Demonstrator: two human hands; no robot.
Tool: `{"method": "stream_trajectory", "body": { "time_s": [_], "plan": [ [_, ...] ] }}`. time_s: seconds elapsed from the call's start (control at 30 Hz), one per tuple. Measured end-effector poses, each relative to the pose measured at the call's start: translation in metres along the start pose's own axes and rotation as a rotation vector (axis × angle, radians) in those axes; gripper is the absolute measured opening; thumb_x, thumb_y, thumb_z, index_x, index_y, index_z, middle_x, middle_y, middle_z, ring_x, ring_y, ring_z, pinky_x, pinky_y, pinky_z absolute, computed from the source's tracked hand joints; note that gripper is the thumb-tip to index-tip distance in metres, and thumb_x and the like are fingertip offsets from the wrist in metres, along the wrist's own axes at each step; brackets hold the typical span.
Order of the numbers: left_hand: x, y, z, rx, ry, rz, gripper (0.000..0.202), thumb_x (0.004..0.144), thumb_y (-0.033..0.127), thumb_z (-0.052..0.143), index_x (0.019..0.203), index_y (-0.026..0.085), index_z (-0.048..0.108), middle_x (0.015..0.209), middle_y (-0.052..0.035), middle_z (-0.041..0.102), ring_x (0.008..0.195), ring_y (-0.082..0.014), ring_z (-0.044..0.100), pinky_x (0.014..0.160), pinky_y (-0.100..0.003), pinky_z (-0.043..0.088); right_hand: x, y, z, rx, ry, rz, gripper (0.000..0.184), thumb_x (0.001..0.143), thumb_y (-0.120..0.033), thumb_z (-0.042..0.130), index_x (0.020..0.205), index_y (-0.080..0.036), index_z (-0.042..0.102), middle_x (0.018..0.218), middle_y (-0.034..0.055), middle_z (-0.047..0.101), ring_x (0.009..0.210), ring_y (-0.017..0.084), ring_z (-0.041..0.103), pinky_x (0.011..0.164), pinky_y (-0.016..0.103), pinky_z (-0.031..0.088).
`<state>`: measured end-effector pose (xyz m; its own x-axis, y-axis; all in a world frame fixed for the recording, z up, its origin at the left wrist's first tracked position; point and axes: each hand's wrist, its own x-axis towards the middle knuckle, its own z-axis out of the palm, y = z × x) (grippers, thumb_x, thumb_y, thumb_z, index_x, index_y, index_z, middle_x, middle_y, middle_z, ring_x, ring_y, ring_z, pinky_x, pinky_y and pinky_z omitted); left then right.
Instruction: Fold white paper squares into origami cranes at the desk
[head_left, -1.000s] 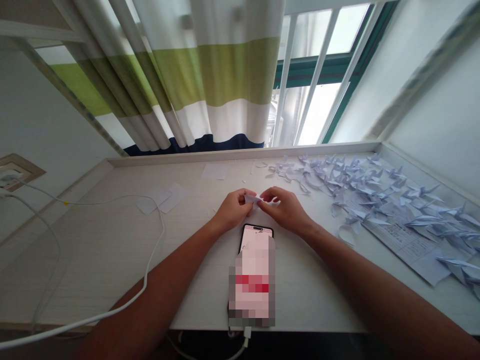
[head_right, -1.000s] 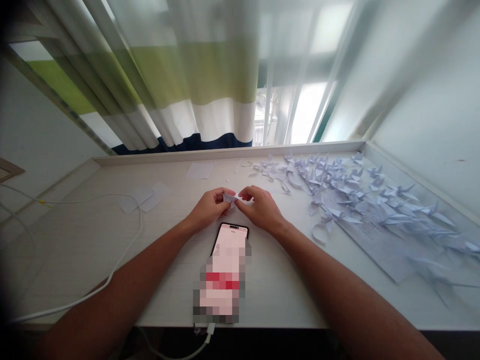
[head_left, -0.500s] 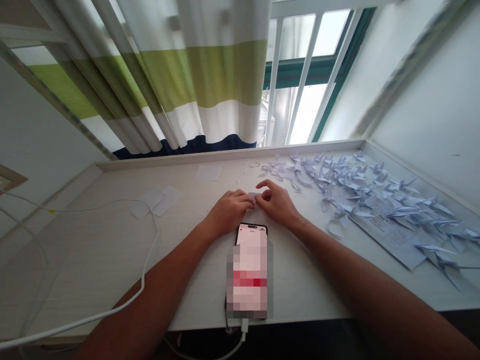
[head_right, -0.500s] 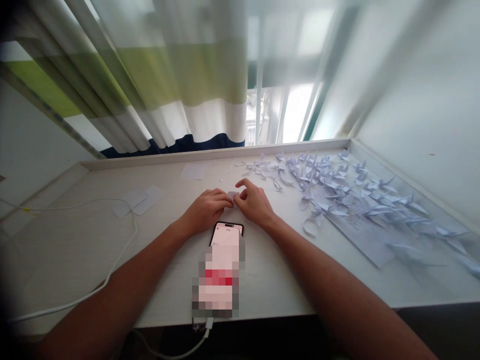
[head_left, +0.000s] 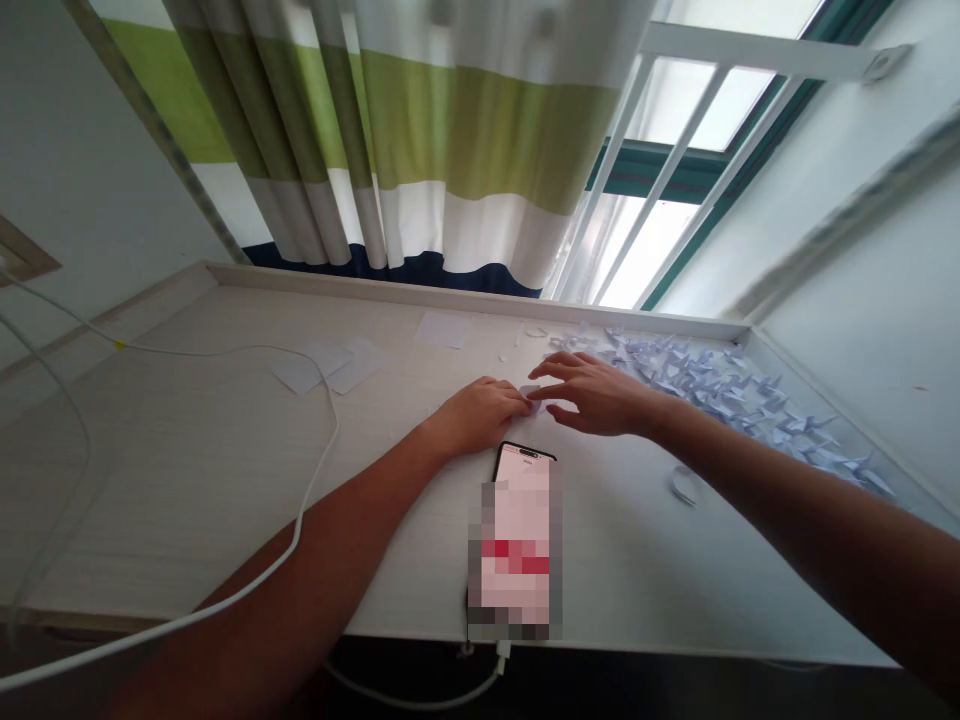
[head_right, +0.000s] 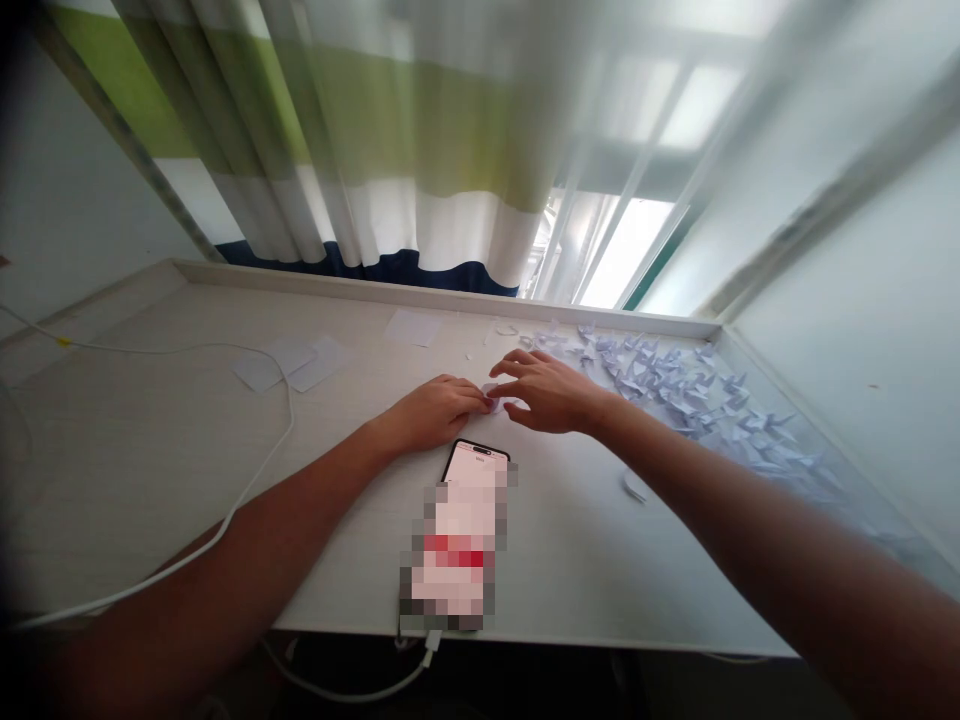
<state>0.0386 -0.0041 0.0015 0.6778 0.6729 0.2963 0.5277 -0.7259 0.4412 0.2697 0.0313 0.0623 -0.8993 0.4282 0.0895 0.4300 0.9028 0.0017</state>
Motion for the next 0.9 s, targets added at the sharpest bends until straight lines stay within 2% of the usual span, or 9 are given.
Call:
{"method": "stream_trajectory", "body": {
  "time_s": [0.07, 0.17, 0.27, 0.37, 0.5, 0.7, 0.9],
  "plan": [
    [0.000, -0.002, 0.001, -0.030, 0.011, -0.010, 0.036, 0.091, 0.008, 0.052, 0.114, 0.022, 0.076, 0.123, -0.0092, 0.076, 0.120, -0.0246, 0.065, 0.111, -0.041, 0.038, 0.006, 0.008, -0.006, -0.047, -0.101, -0.055, 0.037, 0.088, -0.022, 0.072, 0.122, -0.034, 0.075, 0.132, 0.0058, 0.071, 0.125, 0.033, 0.060, 0.101, 0.056, 0.049],
    [0.000, -0.005, 0.002, -0.074, 0.019, -0.020, 0.035, 0.091, 0.009, 0.053, 0.113, 0.023, 0.076, 0.124, -0.0080, 0.076, 0.121, -0.0242, 0.065, 0.113, -0.041, 0.035, 0.015, 0.013, -0.009, -0.096, -0.185, -0.096, 0.038, 0.083, -0.019, 0.077, 0.118, -0.035, 0.076, 0.129, 0.0036, 0.072, 0.124, 0.031, 0.061, 0.102, 0.054, 0.049],
    [0.000, -0.006, 0.001, -0.100, 0.008, -0.023, 0.036, 0.090, 0.009, 0.053, 0.114, 0.024, 0.076, 0.125, -0.0071, 0.076, 0.121, -0.0241, 0.065, 0.113, -0.040, 0.034, 0.022, 0.014, -0.010, -0.100, -0.218, -0.144, 0.038, 0.082, -0.014, 0.077, 0.115, -0.034, 0.077, 0.125, 0.0019, 0.074, 0.118, 0.028, 0.064, 0.100, 0.051, 0.050],
    [0.000, -0.006, 0.000, -0.074, -0.006, -0.018, 0.037, 0.090, 0.009, 0.052, 0.114, 0.023, 0.077, 0.126, -0.0090, 0.075, 0.121, -0.0258, 0.064, 0.112, -0.041, 0.035, 0.030, 0.013, -0.013, -0.127, -0.252, -0.197, 0.040, 0.083, -0.001, 0.070, 0.110, -0.030, 0.078, 0.116, 0.0009, 0.076, 0.107, 0.023, 0.068, 0.097, 0.047, 0.051],
    [0.001, -0.008, 0.001, -0.107, 0.012, -0.032, 0.035, 0.086, 0.006, 0.053, 0.105, 0.023, 0.078, 0.121, -0.0087, 0.077, 0.119, -0.0253, 0.065, 0.112, -0.040, 0.035, 0.038, 0.014, -0.020, -0.112, -0.263, -0.223, 0.044, 0.082, 0.007, 0.066, 0.105, -0.029, 0.078, 0.115, 0.0002, 0.076, 0.111, 0.022, 0.066, 0.101, 0.046, 0.049],
    [0.000, -0.011, 0.002, -0.152, 0.023, -0.055, 0.033, 0.087, 0.010, 0.055, 0.107, 0.024, 0.078, 0.123, -0.0075, 0.076, 0.119, -0.0257, 0.064, 0.113, -0.042, 0.034, 0.032, 0.017, -0.017, -0.072, -0.210, -0.190, 0.042, 0.080, 0.005, 0.071, 0.105, -0.029, 0.078, 0.112, 0.0001, 0.077, 0.108, 0.023, 0.068, 0.099, 0.048, 0.051],
    [-0.002, -0.005, 0.000, -0.065, 0.018, -0.028, 0.038, 0.092, 0.009, 0.052, 0.119, 0.020, 0.074, 0.126, -0.0107, 0.074, 0.119, -0.0267, 0.065, 0.110, -0.042, 0.039, 0.015, 0.013, -0.005, -0.062, -0.175, -0.068, 0.034, 0.087, -0.012, 0.074, 0.112, -0.033, 0.078, 0.121, 0.0026, 0.074, 0.106, 0.026, 0.068, 0.090, 0.047, 0.054]
  ]
}}
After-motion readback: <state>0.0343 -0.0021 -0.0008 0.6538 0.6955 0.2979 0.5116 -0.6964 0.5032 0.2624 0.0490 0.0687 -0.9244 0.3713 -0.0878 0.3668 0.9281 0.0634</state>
